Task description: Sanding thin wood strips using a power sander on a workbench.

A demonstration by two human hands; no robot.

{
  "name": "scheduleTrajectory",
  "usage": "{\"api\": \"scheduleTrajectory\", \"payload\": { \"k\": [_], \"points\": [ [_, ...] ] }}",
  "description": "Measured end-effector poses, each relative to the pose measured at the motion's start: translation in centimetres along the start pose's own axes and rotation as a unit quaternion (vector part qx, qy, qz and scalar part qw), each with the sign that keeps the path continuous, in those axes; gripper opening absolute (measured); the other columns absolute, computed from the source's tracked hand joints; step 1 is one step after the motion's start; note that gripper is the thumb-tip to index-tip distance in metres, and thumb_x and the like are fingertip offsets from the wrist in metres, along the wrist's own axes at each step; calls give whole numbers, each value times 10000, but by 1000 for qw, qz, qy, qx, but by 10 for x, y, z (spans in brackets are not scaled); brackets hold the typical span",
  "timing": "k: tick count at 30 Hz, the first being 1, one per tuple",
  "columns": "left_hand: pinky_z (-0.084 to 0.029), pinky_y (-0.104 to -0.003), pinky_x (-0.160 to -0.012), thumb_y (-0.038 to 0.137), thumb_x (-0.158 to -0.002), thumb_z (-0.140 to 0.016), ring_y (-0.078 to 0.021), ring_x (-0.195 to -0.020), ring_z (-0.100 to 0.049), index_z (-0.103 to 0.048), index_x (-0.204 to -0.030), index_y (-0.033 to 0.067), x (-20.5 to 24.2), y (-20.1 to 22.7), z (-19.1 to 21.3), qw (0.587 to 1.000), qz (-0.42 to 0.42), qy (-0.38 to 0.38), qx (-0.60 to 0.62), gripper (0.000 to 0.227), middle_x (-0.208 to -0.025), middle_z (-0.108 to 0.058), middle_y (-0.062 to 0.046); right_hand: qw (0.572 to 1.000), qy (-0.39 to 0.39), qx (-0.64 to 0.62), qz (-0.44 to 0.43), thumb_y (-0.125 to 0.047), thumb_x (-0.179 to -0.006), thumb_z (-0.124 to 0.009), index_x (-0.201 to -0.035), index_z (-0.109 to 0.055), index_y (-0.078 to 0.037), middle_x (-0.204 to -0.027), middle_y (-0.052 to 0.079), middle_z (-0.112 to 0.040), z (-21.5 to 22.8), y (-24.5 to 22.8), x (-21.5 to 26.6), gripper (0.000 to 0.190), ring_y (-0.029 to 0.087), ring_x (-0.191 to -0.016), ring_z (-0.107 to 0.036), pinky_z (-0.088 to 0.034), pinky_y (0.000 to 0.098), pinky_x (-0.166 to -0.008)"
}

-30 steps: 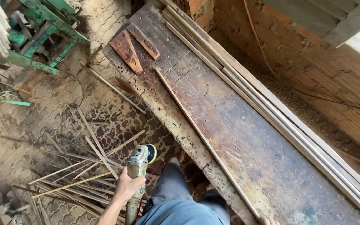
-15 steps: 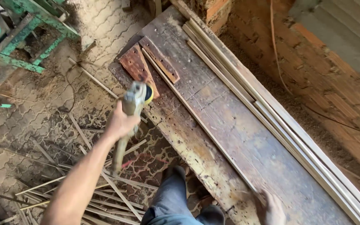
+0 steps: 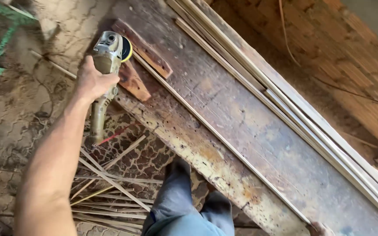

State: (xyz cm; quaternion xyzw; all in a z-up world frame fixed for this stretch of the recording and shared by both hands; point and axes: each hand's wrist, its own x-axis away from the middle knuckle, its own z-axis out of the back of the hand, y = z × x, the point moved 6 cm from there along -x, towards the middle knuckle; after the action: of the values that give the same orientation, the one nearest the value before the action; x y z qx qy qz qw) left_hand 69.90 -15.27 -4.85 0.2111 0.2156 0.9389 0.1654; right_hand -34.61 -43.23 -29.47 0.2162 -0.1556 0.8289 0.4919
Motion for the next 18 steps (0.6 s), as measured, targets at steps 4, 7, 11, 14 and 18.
{"api": "scheduleTrajectory", "payload": {
  "k": [4, 7, 11, 14, 18],
  "points": [
    [-581, -458, -723, 125, -746, -709, -267, -849, -658, -409, -1429, 45, 74, 47, -16, 988, 137, -73, -21, 750, -1065, -596, -146, 998, -22, 23, -45, -382, -808, -817, -994, -793, -232, -906, 70, -760, 39, -24, -15, 241, 273, -899, -760, -600, 378, -795],
    [-595, -439, -636, 130, -747, -721, -254, -791, -658, -419, -1408, 22, 130, 71, -50, 984, 133, -115, -16, 735, -1048, -608, -145, 999, -21, 22, -17, -402, -829, -758, -969, -789, -228, -943, 46, -752, 83, -65, -11, 225, 287, -934, -745, -590, 406, -795],
    [-594, -412, -595, 160, -771, -732, -264, -727, -681, -375, -1453, 35, 214, 103, -115, 977, 123, -171, -32, 780, -1034, -622, -150, 998, -25, -8, 49, -385, -846, -717, -902, -763, -202, -928, 42, -735, 118, -91, -9, 196, 296, -921, -722, -578, 423, -771],
    [-603, -405, -622, 209, -797, -741, -254, -771, -691, -362, -1467, 48, 289, 127, -170, 973, 99, -204, -50, 787, -1042, -639, -152, 996, -22, -26, 88, -370, -846, -714, -875, -746, -187, -914, 49, -728, 126, -96, -9, 188, 303, -897, -709, -569, 429, -758],
    [-609, -445, -691, 228, -778, -765, -297, -876, -678, -284, -1517, 71, 388, 151, -268, 969, 43, -235, -67, 895, -1138, -591, -199, 991, -21, -44, 126, -350, -854, -705, -885, -730, -183, -921, 51, -715, 127, -95, -6, 172, 306, -882, -698, -567, 430, -748]
  ]
}}
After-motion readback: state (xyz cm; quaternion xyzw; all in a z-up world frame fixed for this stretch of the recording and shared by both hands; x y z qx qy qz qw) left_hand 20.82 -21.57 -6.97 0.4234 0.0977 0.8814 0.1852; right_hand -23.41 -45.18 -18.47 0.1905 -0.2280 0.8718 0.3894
